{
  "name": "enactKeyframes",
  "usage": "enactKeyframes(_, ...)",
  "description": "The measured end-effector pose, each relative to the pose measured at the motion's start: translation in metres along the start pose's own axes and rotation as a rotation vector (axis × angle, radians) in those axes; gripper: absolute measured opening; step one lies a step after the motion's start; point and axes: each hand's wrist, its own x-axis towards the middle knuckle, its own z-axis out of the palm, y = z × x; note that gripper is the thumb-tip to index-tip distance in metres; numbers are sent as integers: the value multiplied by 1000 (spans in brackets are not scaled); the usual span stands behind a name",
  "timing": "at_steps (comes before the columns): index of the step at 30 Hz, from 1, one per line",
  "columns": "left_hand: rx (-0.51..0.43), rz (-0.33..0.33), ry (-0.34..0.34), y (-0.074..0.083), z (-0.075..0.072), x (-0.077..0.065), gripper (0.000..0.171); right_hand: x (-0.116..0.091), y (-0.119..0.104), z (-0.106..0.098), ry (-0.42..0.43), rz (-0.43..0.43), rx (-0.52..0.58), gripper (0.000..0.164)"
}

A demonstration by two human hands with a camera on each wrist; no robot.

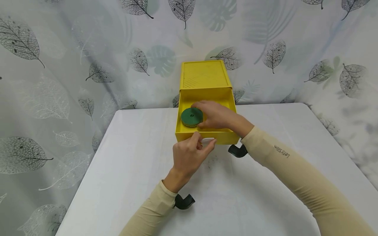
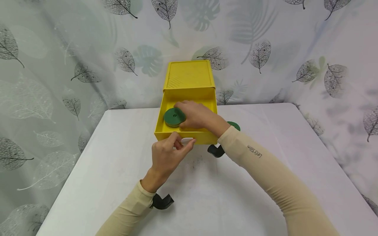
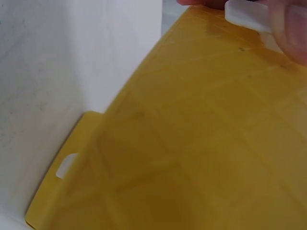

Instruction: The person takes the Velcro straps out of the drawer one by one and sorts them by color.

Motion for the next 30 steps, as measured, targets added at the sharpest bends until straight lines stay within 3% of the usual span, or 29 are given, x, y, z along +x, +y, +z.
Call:
enactKeyframes(13,-6,2,0,0,1,0,47,-1,3,2,-77,-88,-12,62)
enactKeyframes(30,5,15,12,0,2,0,46,0,2,4,-60,-63,-1,61)
